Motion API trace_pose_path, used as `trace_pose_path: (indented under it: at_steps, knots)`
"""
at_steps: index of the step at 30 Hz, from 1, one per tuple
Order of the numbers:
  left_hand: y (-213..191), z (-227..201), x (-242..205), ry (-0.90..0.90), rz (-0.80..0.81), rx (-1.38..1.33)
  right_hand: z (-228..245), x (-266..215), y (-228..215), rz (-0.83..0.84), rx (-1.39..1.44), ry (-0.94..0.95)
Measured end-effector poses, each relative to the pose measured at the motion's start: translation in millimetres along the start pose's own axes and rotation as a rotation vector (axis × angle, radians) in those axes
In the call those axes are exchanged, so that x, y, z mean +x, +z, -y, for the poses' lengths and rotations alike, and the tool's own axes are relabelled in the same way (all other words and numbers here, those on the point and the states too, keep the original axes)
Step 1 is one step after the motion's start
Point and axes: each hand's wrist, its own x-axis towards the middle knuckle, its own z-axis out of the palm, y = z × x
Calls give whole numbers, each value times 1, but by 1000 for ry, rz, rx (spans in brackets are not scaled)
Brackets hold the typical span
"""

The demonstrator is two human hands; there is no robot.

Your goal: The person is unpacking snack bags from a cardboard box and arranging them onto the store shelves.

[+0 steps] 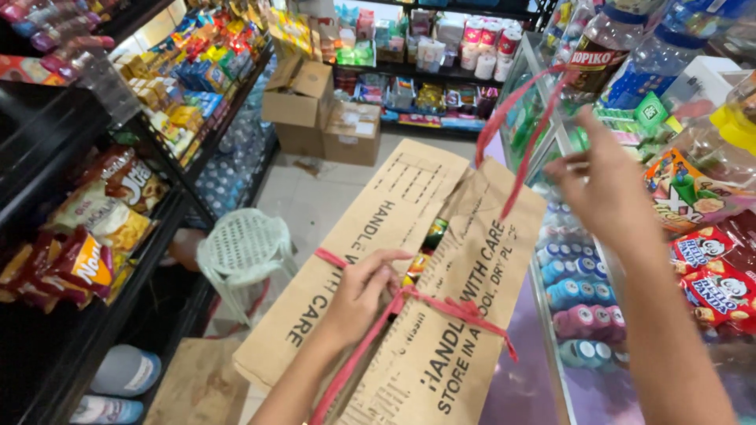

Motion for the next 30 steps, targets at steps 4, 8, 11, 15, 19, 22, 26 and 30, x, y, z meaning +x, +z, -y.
trace_pose_path:
  at_steps: [4, 8, 11, 15, 19, 22, 26, 30]
  knots:
    - [-1, -1, 0, 19, 12, 18, 4, -48, 44, 281, 7, -74]
    - [2, -15, 0, 88, -8, 183, 34, -61, 78, 616, 63, -172]
    - [2, -15, -2, 74, -37, 200, 26, -64, 98, 653, 124, -300]
    - [-1, -12, -5, 195, -79, 160, -6, -61, 123, 802, 246, -38]
    - [-5, -20, -9, 320, -145, 326, -11, -57, 126, 875, 339, 91]
    - [-6, -21, -14, 451, -212, 499, -8, -56, 127, 931, 441, 95]
    - [-8, -13, -20, 490, -232, 555, 4, -64, 129, 907, 456, 58]
    - [-5, -21, -21, 469, -258, 497, -13, -80, 139, 765, 477, 179]
